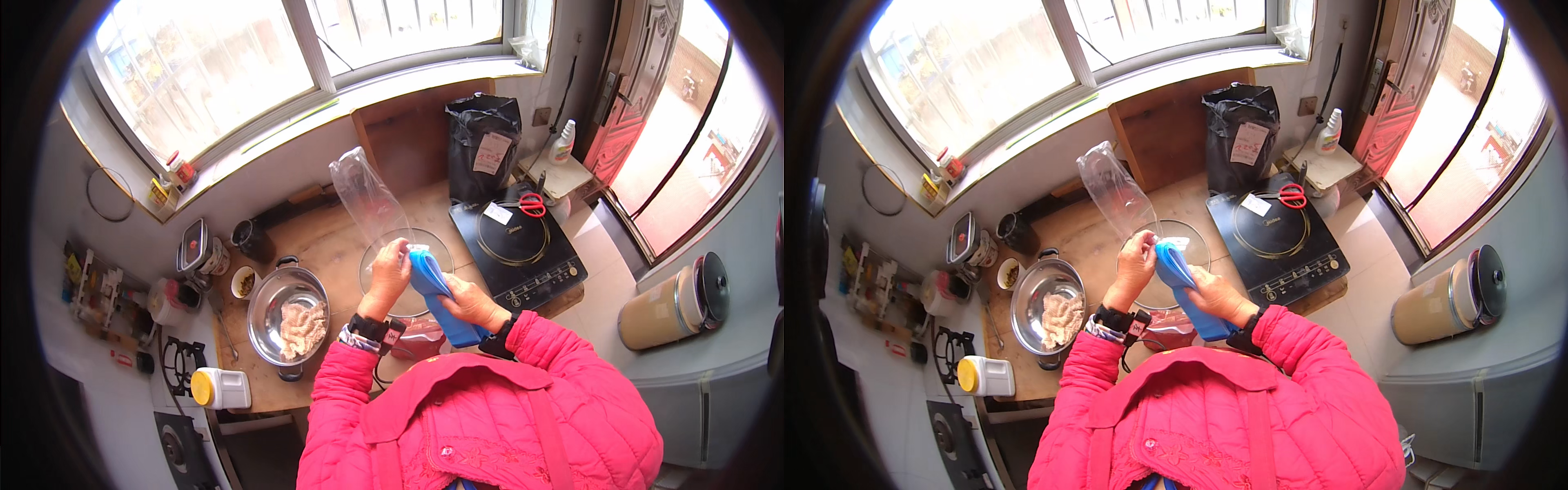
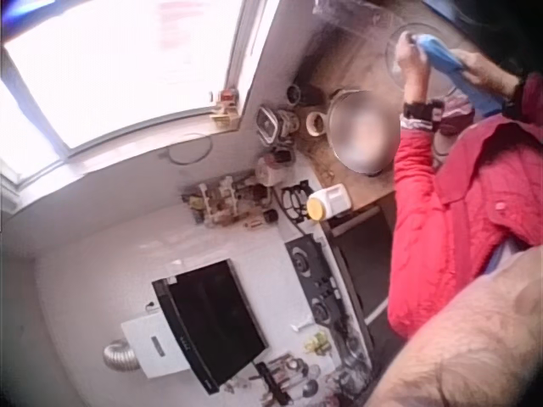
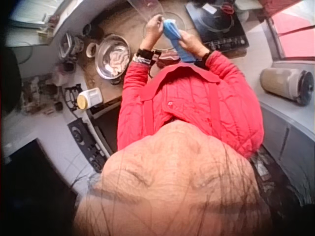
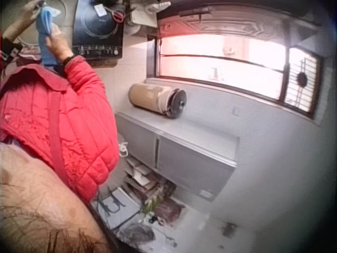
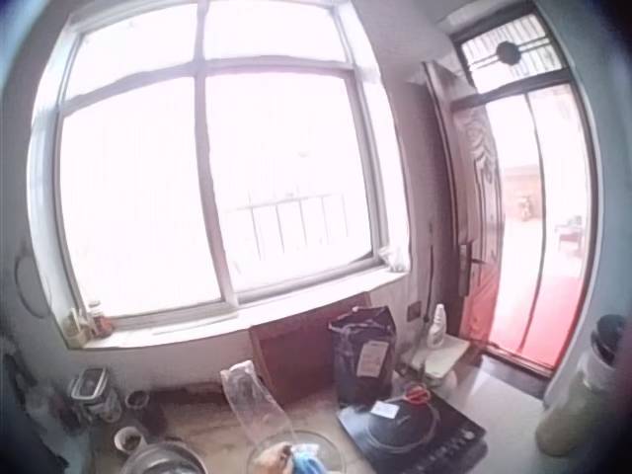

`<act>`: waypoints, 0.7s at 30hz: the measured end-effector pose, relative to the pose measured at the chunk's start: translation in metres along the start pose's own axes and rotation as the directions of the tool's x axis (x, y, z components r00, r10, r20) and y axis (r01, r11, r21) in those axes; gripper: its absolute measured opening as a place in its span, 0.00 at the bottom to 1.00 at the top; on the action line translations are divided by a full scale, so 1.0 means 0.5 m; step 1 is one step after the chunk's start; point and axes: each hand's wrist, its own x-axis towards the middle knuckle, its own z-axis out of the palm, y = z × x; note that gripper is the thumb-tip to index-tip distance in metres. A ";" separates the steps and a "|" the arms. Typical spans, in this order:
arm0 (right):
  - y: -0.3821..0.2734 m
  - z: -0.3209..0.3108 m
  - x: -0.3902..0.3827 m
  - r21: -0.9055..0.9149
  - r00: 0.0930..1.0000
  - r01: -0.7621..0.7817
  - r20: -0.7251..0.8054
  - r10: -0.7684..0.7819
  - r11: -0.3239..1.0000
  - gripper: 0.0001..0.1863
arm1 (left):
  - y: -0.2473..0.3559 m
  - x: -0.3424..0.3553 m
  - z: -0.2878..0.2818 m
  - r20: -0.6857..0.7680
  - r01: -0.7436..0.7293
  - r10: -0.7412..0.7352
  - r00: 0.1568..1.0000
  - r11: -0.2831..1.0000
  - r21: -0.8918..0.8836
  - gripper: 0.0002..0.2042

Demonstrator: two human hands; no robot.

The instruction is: The person cuts a strip of aluminum foil with scissors, then places and presses it along the wall above the stove as a splashback. They then pack a blue plastic item into a clear bag and place it in a black bag, and open a drawer to retrieve a container.

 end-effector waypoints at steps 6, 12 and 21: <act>-0.031 0.018 0.049 0.326 0.993 -0.066 -0.072 0.095 0.943 0.22 | 0.012 0.031 -0.055 -0.164 -0.036 0.040 0.986 0.999 0.028 0.14; -0.069 0.033 0.054 0.529 0.995 -0.087 0.009 0.097 0.844 0.21 | 0.028 0.029 -0.072 0.001 0.161 -0.207 0.978 0.754 -0.637 0.14; -0.038 0.042 0.031 0.486 0.993 -0.088 0.113 0.038 0.869 0.22 | 0.035 -0.024 -0.085 0.125 0.268 -0.275 0.953 0.582 -0.768 0.23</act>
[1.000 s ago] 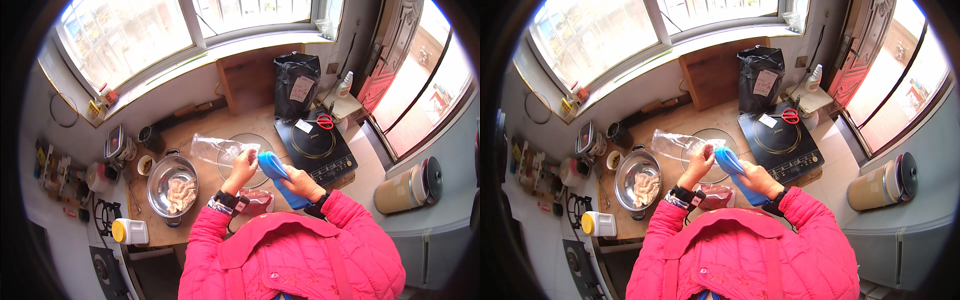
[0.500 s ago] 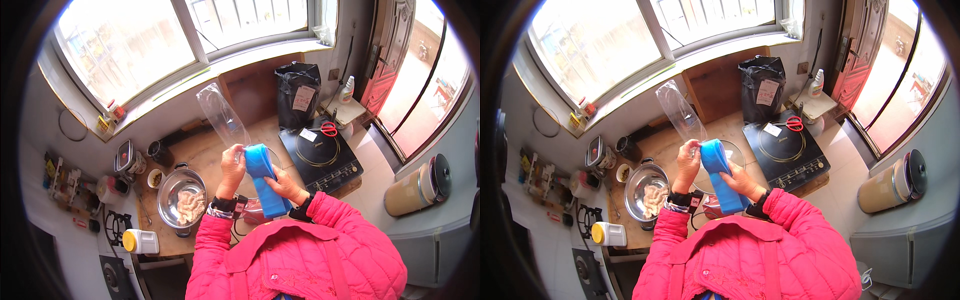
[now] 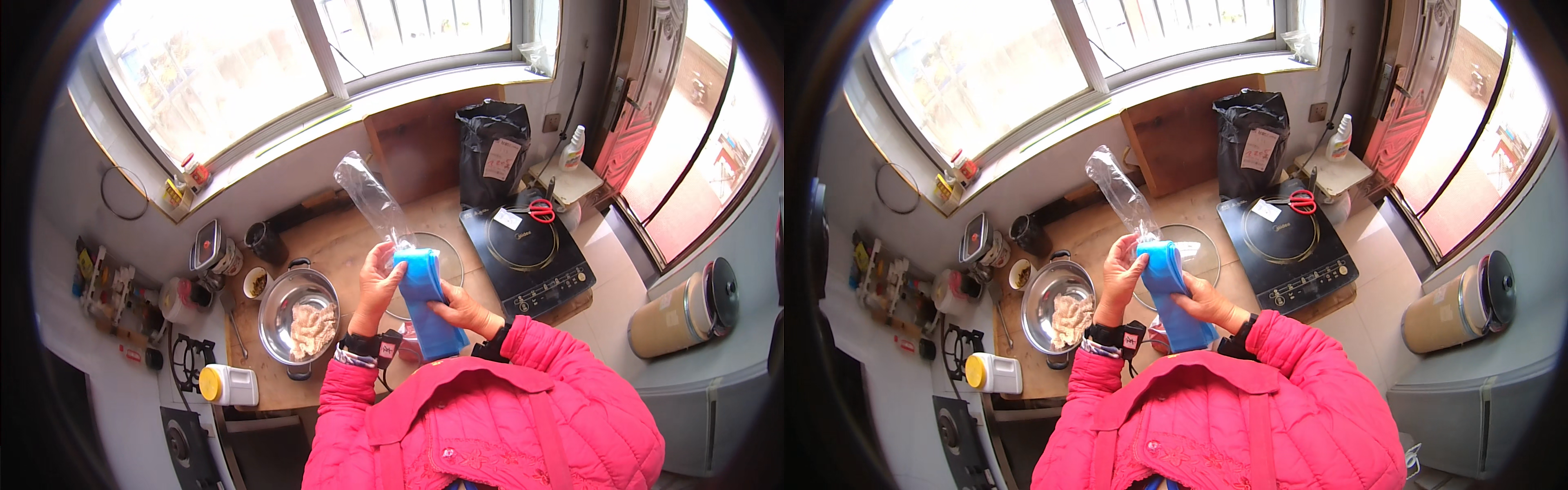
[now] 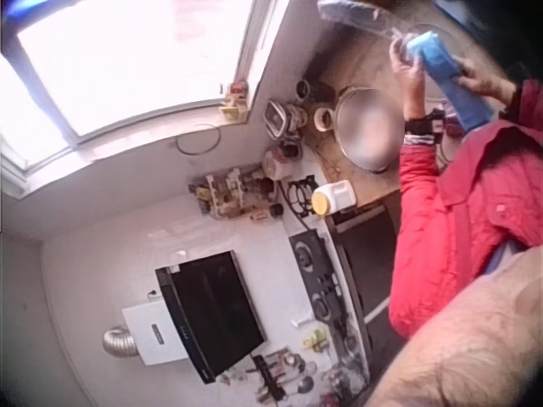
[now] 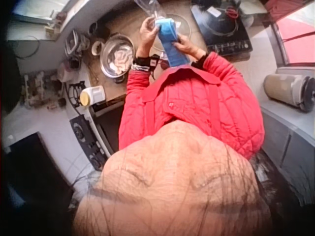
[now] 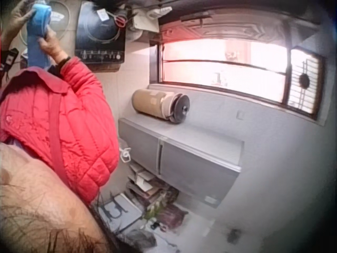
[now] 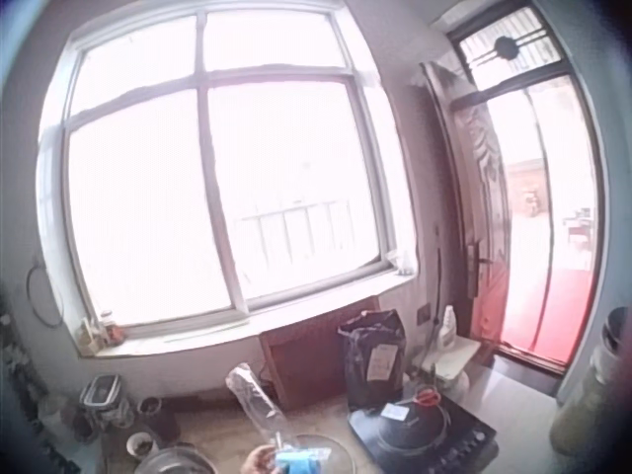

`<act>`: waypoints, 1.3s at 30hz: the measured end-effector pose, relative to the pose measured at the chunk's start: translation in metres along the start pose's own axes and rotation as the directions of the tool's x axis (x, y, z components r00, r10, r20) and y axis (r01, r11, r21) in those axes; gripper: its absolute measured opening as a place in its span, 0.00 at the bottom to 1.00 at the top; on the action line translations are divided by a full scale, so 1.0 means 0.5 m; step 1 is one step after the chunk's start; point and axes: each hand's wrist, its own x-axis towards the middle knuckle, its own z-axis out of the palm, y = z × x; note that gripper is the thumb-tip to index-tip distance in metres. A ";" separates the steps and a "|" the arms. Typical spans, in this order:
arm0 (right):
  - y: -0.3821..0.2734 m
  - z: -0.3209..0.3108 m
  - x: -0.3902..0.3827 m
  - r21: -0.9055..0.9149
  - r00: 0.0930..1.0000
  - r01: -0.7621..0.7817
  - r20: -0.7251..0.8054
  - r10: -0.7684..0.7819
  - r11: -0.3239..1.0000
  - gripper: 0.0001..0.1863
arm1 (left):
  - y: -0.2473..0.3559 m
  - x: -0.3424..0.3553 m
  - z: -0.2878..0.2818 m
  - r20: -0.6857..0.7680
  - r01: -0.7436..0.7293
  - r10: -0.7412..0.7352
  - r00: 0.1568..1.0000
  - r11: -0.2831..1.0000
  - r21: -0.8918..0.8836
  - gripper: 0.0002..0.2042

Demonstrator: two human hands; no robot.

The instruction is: The person cuts a strip of aluminum foil with scissors, then places and presses it along the wall above the stove as a splashback. They then pack a blue plastic item into a clear bag and place it in a black bag, and open a drawer to retrieve a container.

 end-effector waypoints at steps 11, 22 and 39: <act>-0.017 0.010 0.005 0.260 1.000 -0.012 -0.016 0.017 0.965 0.29 | -0.063 -0.036 -0.023 0.012 0.133 -0.133 0.991 0.972 -0.193 0.19; -0.007 0.005 0.021 0.025 0.994 0.073 -0.078 -0.071 0.997 0.18 | -0.049 -0.054 0.003 0.175 0.270 -0.223 0.959 0.909 -0.318 0.26; -0.063 -0.078 0.070 -0.294 0.972 0.155 -0.124 -0.198 0.943 0.13 | -0.058 -0.066 0.021 0.181 0.259 -0.223 0.958 0.943 -0.207 0.27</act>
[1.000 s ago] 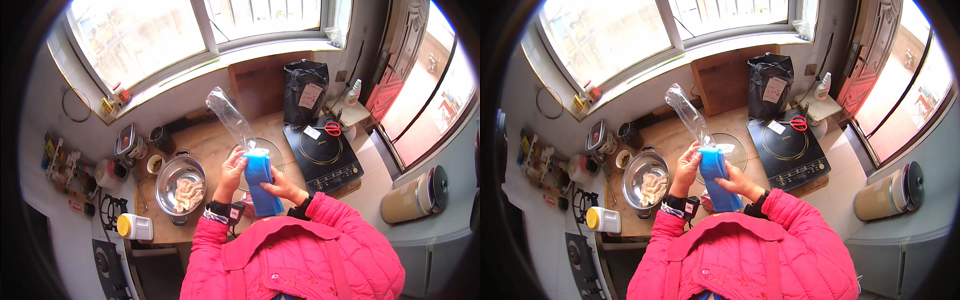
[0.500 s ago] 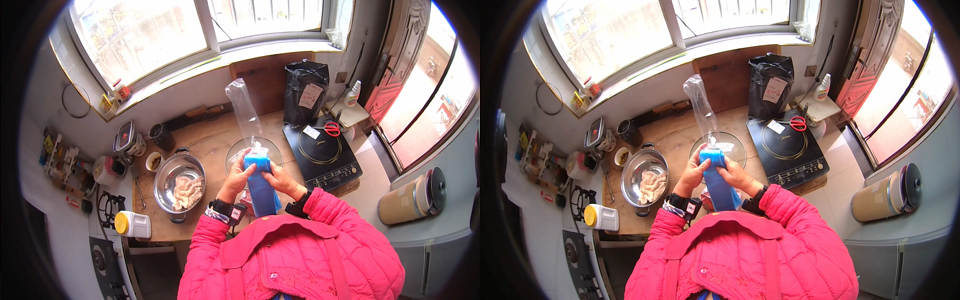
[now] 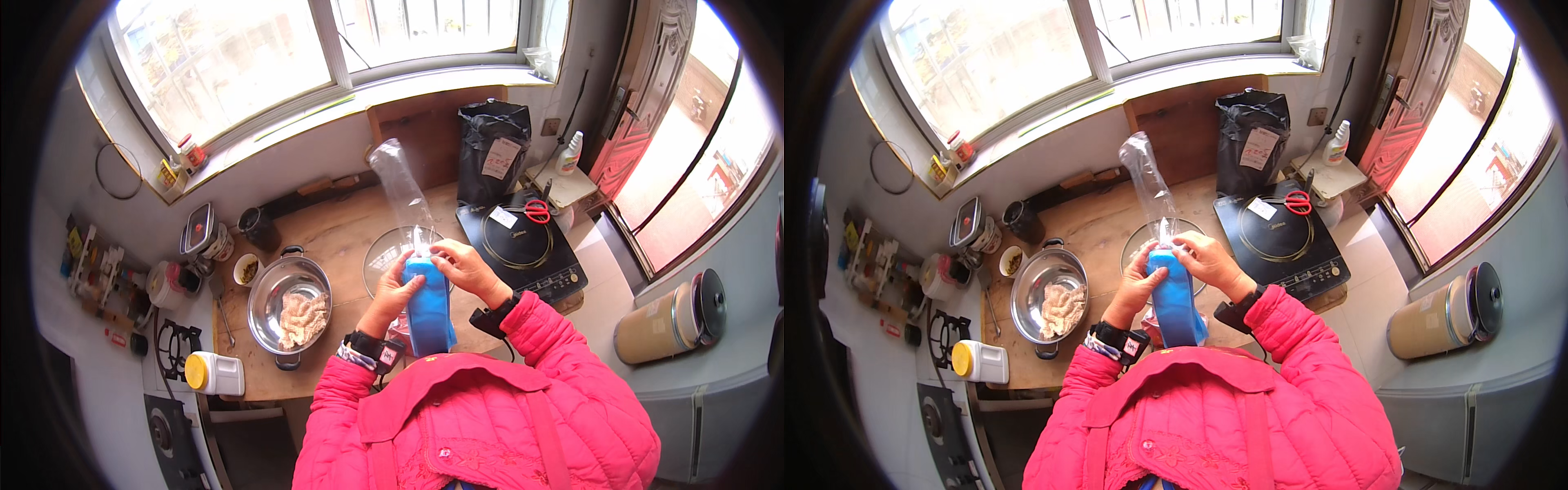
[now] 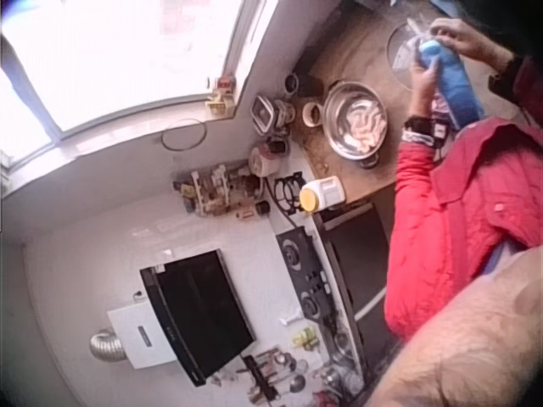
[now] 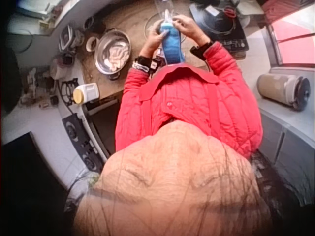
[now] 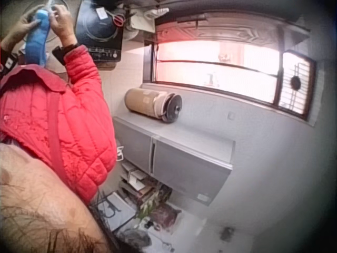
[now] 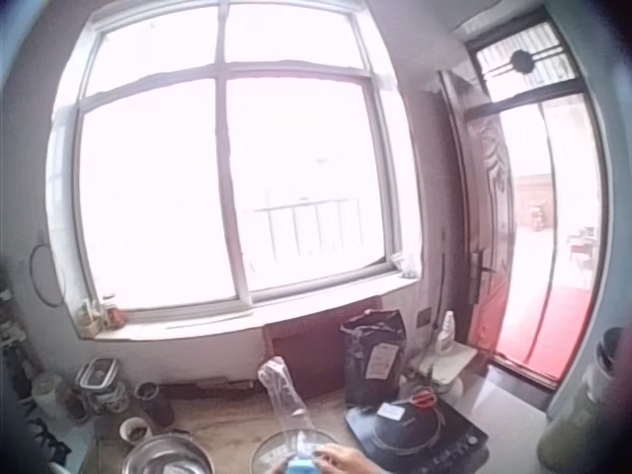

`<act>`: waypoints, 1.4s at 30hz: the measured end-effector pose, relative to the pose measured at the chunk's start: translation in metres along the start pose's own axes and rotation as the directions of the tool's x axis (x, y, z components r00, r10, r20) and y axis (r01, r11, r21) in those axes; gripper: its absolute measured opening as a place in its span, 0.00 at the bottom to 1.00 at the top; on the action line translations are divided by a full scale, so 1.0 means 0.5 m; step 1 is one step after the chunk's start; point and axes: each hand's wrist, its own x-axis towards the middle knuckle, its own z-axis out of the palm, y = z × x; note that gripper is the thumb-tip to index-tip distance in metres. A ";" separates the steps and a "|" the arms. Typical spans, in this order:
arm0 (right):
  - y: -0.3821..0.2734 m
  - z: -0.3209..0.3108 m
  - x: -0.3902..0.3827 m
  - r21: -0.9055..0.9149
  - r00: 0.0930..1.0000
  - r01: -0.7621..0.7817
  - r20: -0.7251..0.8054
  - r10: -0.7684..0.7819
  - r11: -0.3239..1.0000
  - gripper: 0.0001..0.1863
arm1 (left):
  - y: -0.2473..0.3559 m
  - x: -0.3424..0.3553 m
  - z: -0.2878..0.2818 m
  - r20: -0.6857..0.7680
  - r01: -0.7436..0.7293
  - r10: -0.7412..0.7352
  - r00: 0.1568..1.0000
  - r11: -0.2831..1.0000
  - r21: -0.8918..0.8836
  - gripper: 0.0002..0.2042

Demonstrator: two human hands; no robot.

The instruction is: The person cuts a strip of aluminum foil with scissors, then places and presses it along the wall above the stove as a splashback. They then pack a blue plastic item into a clear bag and place it in a black bag, and open a drawer to retrieve a container.

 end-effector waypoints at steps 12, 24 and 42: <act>0.046 -0.009 0.034 -0.076 0.996 -0.087 0.012 0.088 0.993 0.13 | -0.039 0.010 0.026 -0.022 -0.029 0.034 0.999 0.976 0.217 0.28; 0.073 -0.001 0.023 0.140 0.981 -0.195 0.035 0.192 0.971 0.09 | -0.054 0.004 0.029 -0.009 -0.031 0.033 0.999 0.983 0.180 0.28; 0.119 -0.012 0.010 0.378 0.977 -0.209 0.127 0.173 0.902 0.10 | -0.028 0.005 0.017 -0.068 0.018 -0.012 0.998 0.996 0.091 0.27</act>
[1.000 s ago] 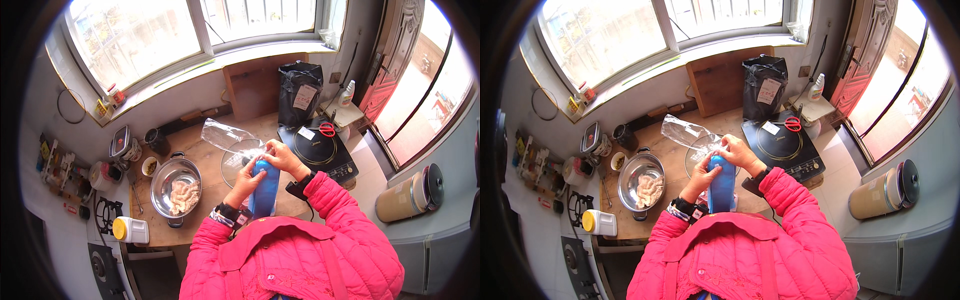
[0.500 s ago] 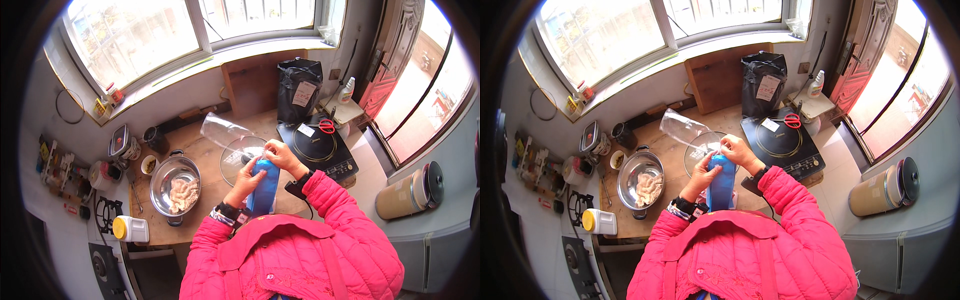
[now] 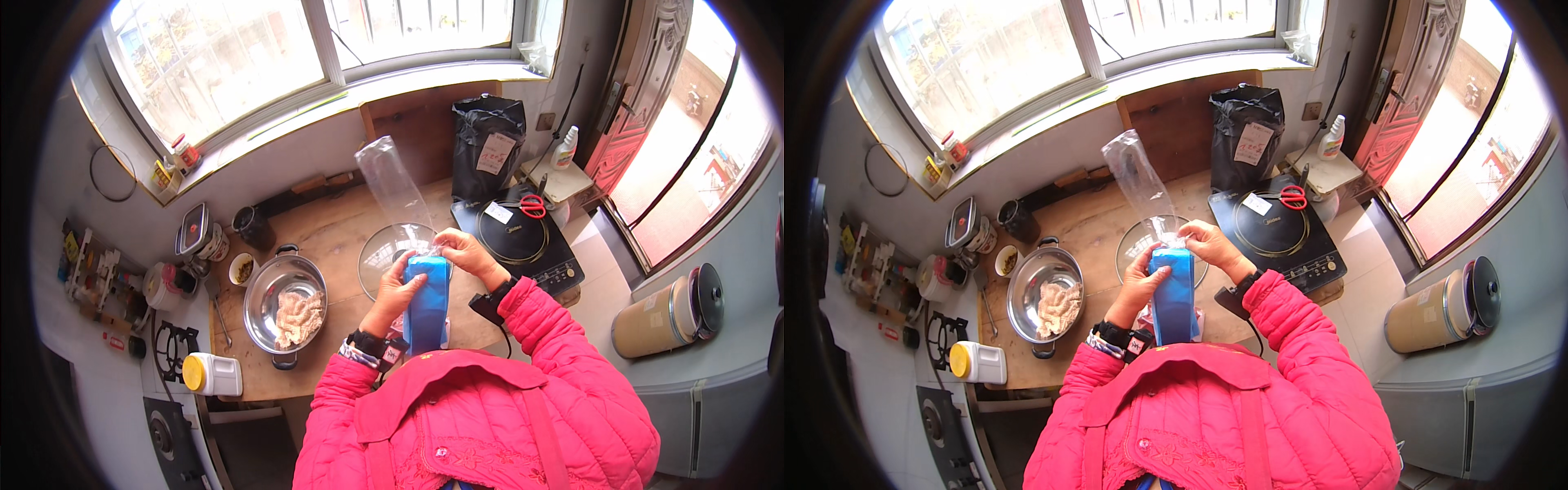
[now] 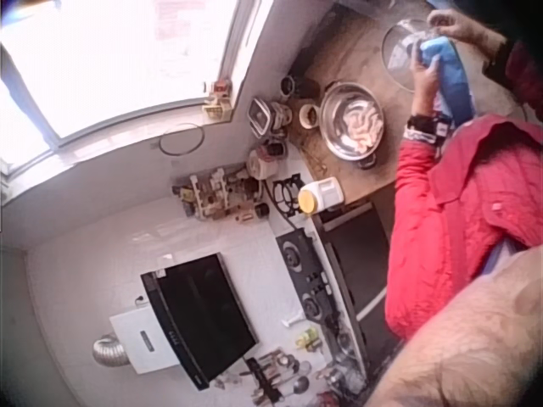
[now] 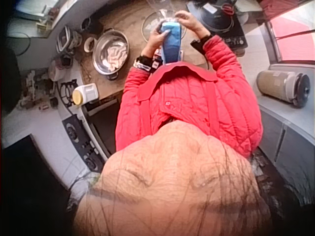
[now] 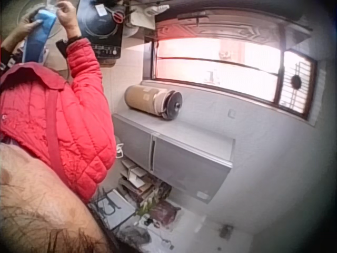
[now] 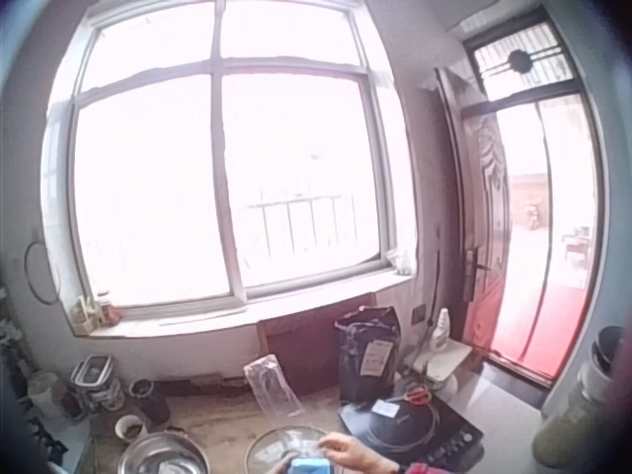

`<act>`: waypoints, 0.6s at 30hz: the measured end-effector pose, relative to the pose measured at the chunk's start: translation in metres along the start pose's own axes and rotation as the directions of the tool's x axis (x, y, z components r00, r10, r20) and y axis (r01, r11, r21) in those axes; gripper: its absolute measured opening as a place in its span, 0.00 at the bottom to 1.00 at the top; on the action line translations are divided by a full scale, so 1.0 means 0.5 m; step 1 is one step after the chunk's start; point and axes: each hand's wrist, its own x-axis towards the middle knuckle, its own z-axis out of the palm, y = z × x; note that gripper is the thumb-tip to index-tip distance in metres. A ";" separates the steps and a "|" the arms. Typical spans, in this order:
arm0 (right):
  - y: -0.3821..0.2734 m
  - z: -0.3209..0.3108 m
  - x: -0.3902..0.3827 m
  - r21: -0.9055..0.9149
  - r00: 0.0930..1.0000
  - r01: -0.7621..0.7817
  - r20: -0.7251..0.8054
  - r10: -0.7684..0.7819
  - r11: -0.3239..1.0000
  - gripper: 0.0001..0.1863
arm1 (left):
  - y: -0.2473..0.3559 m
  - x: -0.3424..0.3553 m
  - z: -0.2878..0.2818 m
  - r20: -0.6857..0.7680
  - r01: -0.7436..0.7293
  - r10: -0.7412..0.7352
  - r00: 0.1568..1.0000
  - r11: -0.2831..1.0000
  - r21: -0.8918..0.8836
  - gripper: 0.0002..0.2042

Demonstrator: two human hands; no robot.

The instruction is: The person cuts a strip of aluminum foil with scissors, then places and presses it along the wall above the stove as a splashback. They then pack a blue plastic item into a clear bag and place it in a black bag, and open a drawer to retrieve a container.

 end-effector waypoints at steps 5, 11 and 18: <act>0.021 -0.001 -0.012 0.298 0.962 -0.271 0.050 0.269 0.915 0.14 | 0.006 -0.002 -0.001 0.001 0.012 -0.012 1.000 1.000 -0.026 0.26; 0.029 0.000 -0.012 0.328 0.965 -0.244 -0.006 0.261 0.913 0.13 | -0.003 0.002 -0.009 0.007 0.012 -0.012 1.000 0.999 0.031 0.26; 0.007 0.000 -0.050 0.254 0.973 -0.224 0.009 0.230 0.941 0.11 | -0.019 0.003 -0.031 -0.047 0.006 -0.009 0.999 0.997 -0.071 0.25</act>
